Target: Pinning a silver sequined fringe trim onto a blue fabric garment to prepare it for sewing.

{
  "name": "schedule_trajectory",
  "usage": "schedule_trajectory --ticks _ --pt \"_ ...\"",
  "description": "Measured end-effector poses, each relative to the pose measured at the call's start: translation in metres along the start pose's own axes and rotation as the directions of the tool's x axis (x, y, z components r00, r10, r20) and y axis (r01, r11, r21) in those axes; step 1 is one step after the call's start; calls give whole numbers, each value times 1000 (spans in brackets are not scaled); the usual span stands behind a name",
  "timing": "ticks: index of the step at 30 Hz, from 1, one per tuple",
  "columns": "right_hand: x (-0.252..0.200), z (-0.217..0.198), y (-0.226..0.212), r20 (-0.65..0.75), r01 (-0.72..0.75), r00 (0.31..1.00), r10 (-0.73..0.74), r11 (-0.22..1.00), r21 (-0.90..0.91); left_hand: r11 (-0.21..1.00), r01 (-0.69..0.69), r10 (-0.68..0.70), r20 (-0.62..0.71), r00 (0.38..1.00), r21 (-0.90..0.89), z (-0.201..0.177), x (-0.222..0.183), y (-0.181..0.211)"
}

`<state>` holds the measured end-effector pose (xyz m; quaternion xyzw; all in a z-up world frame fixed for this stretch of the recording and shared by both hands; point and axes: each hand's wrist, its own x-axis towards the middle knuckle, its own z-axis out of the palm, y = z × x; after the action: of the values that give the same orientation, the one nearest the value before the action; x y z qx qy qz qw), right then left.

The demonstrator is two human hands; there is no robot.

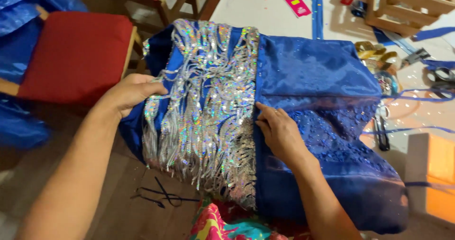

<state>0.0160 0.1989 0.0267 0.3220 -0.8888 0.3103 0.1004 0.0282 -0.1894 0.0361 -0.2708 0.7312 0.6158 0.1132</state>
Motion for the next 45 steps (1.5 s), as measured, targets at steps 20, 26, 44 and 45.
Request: schedule_trajectory --ticks 20,26,44,45 --pt "-3 6 6 -27 53 998 -51 998 41 990 128 -127 -33 991 63 105 -2 76" --pt "-3 4 6 -26 60 998 -59 998 35 930 30 -42 26 999 366 131 -12 88" --pt "-5 10 13 -8 73 997 -73 997 19 823 40 -156 158 975 566 202 -47 128" --pt "-6 13 16 -9 76 997 -76 997 20 824 40 -154 155 976 565 206 -37 120"
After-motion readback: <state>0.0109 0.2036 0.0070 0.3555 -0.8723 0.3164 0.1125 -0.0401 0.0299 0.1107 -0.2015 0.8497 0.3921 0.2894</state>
